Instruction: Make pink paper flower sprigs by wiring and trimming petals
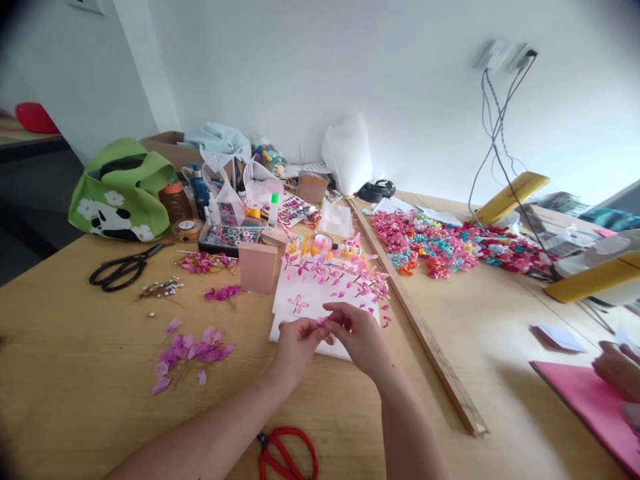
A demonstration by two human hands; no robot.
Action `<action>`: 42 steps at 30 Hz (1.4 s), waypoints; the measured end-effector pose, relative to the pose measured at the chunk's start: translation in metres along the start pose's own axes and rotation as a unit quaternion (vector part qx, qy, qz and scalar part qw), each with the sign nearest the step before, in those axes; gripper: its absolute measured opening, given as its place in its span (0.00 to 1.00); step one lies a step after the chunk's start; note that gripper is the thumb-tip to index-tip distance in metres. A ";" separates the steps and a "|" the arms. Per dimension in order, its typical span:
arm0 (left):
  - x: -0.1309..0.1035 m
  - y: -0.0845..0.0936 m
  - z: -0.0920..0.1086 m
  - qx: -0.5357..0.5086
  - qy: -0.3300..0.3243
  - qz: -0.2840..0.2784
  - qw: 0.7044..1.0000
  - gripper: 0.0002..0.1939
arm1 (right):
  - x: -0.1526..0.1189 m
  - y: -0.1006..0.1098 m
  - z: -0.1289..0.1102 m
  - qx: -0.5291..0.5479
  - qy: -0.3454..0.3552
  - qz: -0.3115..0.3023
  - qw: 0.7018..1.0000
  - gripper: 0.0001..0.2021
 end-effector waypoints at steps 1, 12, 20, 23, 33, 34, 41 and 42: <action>0.000 0.000 0.000 0.000 -0.001 -0.002 1.000 0.10 | 0.000 -0.002 0.001 0.011 -0.004 -0.003 1.000 0.16; 0.000 -0.001 0.000 -0.013 -0.013 -0.026 0.999 0.08 | -0.010 -0.005 0.015 0.062 -0.022 0.065 0.996 0.11; 0.000 -0.001 0.003 0.007 -0.002 -0.031 1.000 0.07 | -0.013 0.055 0.029 0.057 -0.048 0.238 0.968 0.19; 0.000 -0.001 0.002 0.012 0.005 -0.027 1.000 0.07 | -0.007 0.079 0.036 0.005 -0.060 0.301 0.952 0.17; 0.002 -0.001 0.001 0.029 0.001 -0.025 0.999 0.07 | 0.052 0.051 0.014 -0.238 -0.017 0.287 0.928 0.14; 0.002 -0.001 0.001 0.033 0.000 -0.024 0.999 0.08 | 0.057 0.047 0.013 -0.261 -0.023 0.278 0.924 0.14; 0.002 0.001 -0.003 0.085 -0.021 -0.006 0.996 0.04 | 0.075 0.034 0.023 -0.365 -0.102 0.214 0.900 0.11; 0.001 0.001 -0.003 0.111 -0.024 -0.010 0.994 0.04 | 0.075 0.034 0.024 -0.370 -0.108 0.208 0.899 0.13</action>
Point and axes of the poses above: each hand's wrist, its own x-axis towards the middle knuckle, its own y-axis out of the back of the hand, z = x × y, the point moved 5 cm from there along x, towards the middle knuckle, and after that the axes turned 13 degrees about -y, right-handed, at the moved point
